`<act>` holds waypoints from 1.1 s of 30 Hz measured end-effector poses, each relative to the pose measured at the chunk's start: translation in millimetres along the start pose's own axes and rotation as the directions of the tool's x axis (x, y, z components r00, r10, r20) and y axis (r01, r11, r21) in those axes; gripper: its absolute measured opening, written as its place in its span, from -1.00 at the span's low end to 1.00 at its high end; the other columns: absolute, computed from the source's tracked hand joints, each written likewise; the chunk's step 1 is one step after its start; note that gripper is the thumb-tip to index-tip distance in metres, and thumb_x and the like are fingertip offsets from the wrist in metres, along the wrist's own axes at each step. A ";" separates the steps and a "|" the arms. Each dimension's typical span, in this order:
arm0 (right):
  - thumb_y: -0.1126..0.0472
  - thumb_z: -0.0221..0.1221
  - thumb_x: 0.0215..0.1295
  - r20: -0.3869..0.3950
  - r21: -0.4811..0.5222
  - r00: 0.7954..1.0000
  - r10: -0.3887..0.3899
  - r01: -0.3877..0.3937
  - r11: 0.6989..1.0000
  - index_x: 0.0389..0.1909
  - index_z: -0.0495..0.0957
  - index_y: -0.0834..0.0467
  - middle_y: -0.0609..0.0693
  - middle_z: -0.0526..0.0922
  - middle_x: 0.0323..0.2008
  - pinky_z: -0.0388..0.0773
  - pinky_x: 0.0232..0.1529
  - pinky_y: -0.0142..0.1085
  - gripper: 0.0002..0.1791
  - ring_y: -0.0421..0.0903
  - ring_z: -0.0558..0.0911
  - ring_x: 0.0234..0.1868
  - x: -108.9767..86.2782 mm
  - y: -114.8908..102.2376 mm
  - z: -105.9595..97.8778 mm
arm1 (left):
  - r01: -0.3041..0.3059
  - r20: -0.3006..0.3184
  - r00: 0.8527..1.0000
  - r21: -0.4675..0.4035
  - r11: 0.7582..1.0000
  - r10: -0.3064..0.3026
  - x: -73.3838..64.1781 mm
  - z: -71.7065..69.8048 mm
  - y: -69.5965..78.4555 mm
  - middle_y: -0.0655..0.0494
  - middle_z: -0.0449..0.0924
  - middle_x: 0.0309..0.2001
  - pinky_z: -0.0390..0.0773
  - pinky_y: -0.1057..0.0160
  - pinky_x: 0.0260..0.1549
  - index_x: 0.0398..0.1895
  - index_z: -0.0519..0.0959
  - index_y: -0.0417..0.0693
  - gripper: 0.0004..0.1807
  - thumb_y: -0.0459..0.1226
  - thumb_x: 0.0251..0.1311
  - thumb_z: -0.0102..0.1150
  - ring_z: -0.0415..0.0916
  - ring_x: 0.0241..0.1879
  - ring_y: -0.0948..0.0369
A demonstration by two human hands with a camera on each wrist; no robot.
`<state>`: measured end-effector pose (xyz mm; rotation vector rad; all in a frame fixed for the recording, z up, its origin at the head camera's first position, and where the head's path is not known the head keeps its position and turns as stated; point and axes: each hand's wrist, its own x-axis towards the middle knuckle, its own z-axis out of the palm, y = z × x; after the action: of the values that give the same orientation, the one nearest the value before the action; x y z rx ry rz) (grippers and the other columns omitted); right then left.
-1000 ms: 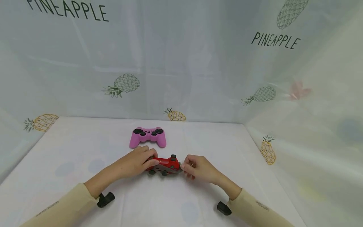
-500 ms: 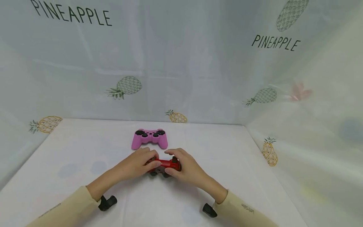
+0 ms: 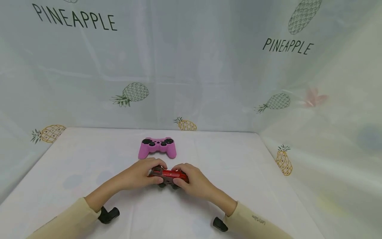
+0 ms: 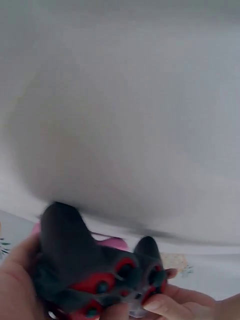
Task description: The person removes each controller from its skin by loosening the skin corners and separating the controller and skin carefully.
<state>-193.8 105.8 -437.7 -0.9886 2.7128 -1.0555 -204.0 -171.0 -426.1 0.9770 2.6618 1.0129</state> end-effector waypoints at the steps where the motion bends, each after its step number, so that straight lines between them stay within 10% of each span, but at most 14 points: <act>1: 0.04 0.37 0.46 0.001 0.004 1.000 0.008 -0.008 1.000 0.22 0.58 -0.03 -0.12 0.66 0.01 0.57 -0.01 -0.32 -0.61 -0.23 0.58 -0.04 -0.5 -0.6 0.7 | -0.009 -0.010 1.000 0.006 1.000 0.009 0.1 0.6 0.9 0.42 0.59 -0.10 0.52 0.21 -0.10 0.12 0.58 0.34 -0.65 -0.01 0.34 0.45 0.50 -0.10 0.31; 11: 0.14 0.41 0.42 0.021 0.063 1.000 -0.013 0.012 0.998 0.13 0.60 -0.05 -0.19 0.64 -0.01 0.57 0.00 -0.32 -0.67 -0.23 0.57 -0.04 -7.8 3.3 -11.0 | -0.007 0.063 0.998 -0.072 0.997 0.012 2.1 0.1 16.1 0.42 0.60 -0.03 0.54 0.14 -0.06 0.11 0.58 0.37 -0.56 0.13 0.24 0.49 0.50 -0.01 0.26; 19: 0.18 0.45 0.37 0.102 0.059 0.985 -0.138 0.132 0.989 0.11 0.60 -0.06 -0.21 0.61 -0.05 0.61 -0.03 -0.33 -0.64 -0.25 0.57 -0.06 -13.5 7.9 -26.1 | 0.001 0.248 0.967 -0.239 0.971 0.060 7.1 -3.0 15.8 0.38 0.66 0.02 0.61 0.19 -0.15 0.15 0.58 0.36 -0.71 0.09 0.46 0.28 0.59 -0.01 0.22; 33: 0.17 0.43 0.38 0.181 0.030 0.973 -0.146 0.143 0.989 0.10 0.60 -0.08 -0.27 0.58 -0.03 0.57 -0.02 -0.37 -0.66 -0.28 0.53 -0.05 -16.1 20.1 -31.5 | 0.079 0.374 0.926 -0.311 0.947 0.045 28.5 -1.8 9.3 0.26 0.67 -0.11 0.63 0.14 -0.16 0.05 0.66 0.29 -0.81 -0.01 0.62 0.06 0.62 -0.12 0.08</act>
<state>-200.8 144.9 -428.8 -1.2308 2.5144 -0.9536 -221.9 -149.2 -415.8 0.9597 2.1091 1.0824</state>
